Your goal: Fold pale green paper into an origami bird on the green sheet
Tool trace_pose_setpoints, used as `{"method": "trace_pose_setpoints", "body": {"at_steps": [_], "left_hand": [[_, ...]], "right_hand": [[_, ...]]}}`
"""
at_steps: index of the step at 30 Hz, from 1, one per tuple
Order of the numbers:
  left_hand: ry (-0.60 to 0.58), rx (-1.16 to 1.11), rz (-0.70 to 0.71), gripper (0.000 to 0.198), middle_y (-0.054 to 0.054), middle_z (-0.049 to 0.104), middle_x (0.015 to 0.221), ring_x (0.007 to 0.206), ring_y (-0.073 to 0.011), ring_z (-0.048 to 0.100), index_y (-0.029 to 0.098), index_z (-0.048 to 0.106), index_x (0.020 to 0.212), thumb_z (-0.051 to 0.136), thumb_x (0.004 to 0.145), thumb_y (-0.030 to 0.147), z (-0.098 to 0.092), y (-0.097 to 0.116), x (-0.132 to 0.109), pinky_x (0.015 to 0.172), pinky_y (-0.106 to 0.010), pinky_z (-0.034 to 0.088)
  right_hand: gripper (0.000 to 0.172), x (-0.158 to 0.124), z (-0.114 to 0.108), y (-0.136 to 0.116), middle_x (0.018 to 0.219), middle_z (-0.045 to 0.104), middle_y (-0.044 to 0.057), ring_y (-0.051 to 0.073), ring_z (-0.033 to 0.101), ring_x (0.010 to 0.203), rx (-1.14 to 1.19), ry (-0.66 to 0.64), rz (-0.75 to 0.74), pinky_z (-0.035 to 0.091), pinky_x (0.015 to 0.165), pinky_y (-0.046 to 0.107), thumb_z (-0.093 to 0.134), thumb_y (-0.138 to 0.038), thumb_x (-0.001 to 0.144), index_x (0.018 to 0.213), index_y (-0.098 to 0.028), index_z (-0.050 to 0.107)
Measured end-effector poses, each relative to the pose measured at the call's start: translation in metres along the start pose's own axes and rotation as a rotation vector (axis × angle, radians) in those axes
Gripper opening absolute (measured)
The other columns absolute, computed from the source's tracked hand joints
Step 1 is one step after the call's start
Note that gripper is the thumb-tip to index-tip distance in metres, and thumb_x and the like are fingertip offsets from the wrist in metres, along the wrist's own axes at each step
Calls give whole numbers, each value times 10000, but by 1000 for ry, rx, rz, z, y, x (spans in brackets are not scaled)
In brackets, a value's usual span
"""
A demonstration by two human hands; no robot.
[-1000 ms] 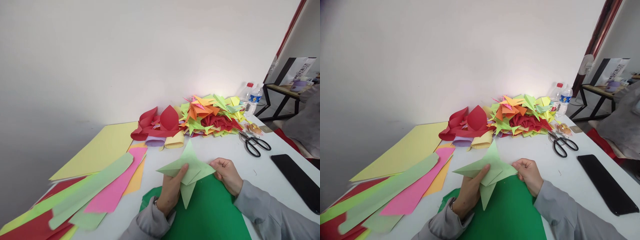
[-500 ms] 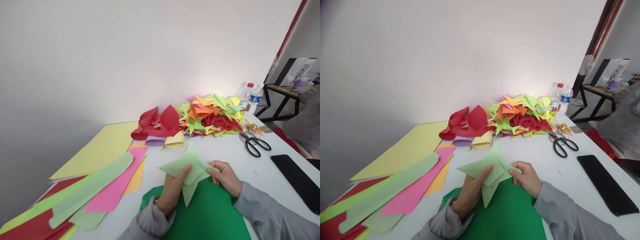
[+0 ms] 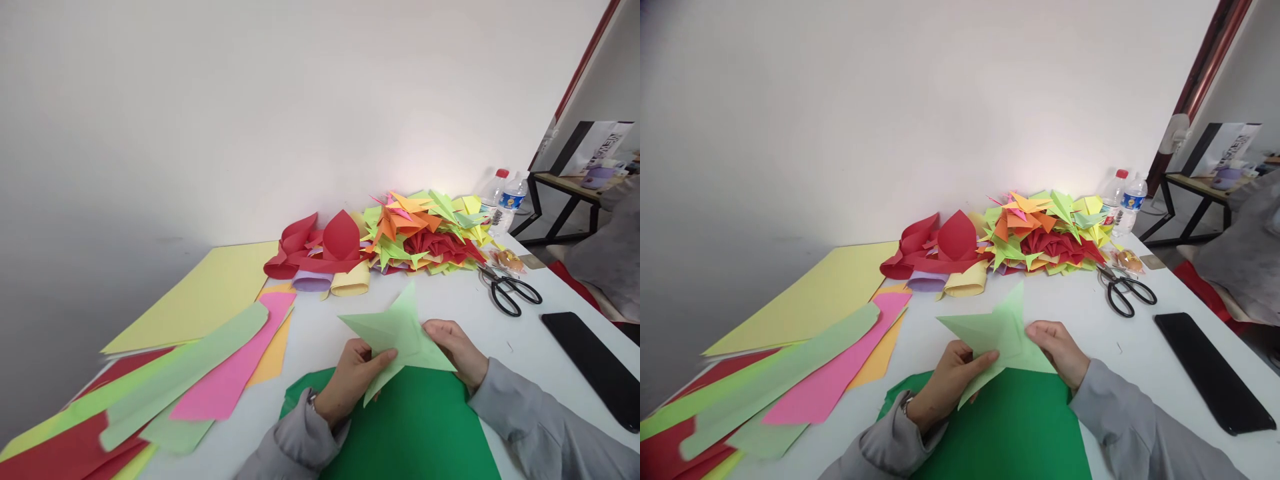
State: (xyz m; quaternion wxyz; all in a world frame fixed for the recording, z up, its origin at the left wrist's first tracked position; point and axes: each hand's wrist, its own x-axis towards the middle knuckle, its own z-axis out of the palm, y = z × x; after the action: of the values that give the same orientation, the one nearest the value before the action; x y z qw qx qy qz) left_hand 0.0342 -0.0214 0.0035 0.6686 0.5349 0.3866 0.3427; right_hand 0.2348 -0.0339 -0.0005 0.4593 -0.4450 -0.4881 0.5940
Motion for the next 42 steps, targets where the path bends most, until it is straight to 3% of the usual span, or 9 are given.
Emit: {"method": "trace_pose_setpoints", "body": {"at_steps": [5, 10, 13, 18, 26, 30, 35, 39, 42], "left_hand": [[-47, 4, 18, 390, -12, 640, 601, 495, -115, 542, 119, 695, 737, 765, 671, 497, -1, -1, 2, 464, -218, 426], [-71, 65, -9, 305, 2, 623, 530, 445, -121, 553, 130, 653, 716, 782, 666, 401, 1, 0, 3, 469, -236, 462], [-67, 97, 19, 245, -20, 652, 575, 490, -126, 583, 131, 642, 675, 762, 676, 346, 3, 1, 3, 505, -238, 482], [-49, 120, 35, 186, -8, 639, 585, 480, -116, 565, 138, 646, 680, 721, 692, 308, 6, 4, 2, 487, -233, 481], [56, 72, 51, 257, -6, 625, 577, 490, -132, 567, 134, 678, 749, 724, 694, 382, 6, 5, 5, 474, -251, 500], [1, 98, 61, 304, -30, 661, 629, 494, -122, 565, 133, 692, 738, 733, 709, 433, 6, 3, 3, 488, -245, 496], [-3, 94, 50, 401, -40, 653, 600, 494, -126, 573, 129, 670, 655, 696, 739, 521, 5, 1, 5, 490, -240, 487], [-45, 88, 37, 431, -37, 639, 572, 490, -128, 573, 129, 659, 623, 688, 739, 544, 3, 1, 4, 495, -243, 485], [-97, 96, 27, 437, -39, 639, 564, 501, -133, 574, 128, 670, 619, 704, 717, 552, 1, 3, 2, 503, -244, 482]], "right_hand": [[513, 2, 0, 3, 472, 376, -77, 81, 339, 473, -46, -23, 6, 280, 458, 221, 787, -601, 584, 527, -185, 492], [621, 3, -1, 6, 476, 238, -92, 62, 216, 486, -52, 75, -42, 215, 462, 224, 786, -576, 601, 442, -198, 319], [545, 2, 0, 4, 459, 353, -72, 83, 332, 486, -47, 74, -38, 289, 484, 236, 781, -571, 608, 444, -188, 428], [374, -2, 4, 0, 629, 652, 8, 164, 561, 591, 28, 1, 11, 434, 576, 288, 815, -495, 586, 666, -152, 688], [390, 0, 2, 3, 510, 574, -17, 140, 514, 509, -11, 169, -40, 398, 476, 253, 825, -493, 577, 538, -163, 622], [395, -1, 2, 4, 582, 629, 0, 181, 581, 585, -1, 110, -26, 455, 530, 282, 809, -526, 593, 656, -160, 677], [366, -1, 1, 6, 620, 664, 1, 179, 609, 593, 1, 92, -13, 474, 552, 284, 822, -485, 604, 647, -166, 648], [348, 1, 2, 4, 721, 714, 15, 188, 665, 657, 164, 51, -27, 515, 620, 299, 838, -412, 624, 776, -185, 624], [434, 2, 4, -1, 835, 736, 37, 205, 695, 731, 309, -10, -34, 542, 684, 335, 843, -364, 637, 944, -205, 581]]}}
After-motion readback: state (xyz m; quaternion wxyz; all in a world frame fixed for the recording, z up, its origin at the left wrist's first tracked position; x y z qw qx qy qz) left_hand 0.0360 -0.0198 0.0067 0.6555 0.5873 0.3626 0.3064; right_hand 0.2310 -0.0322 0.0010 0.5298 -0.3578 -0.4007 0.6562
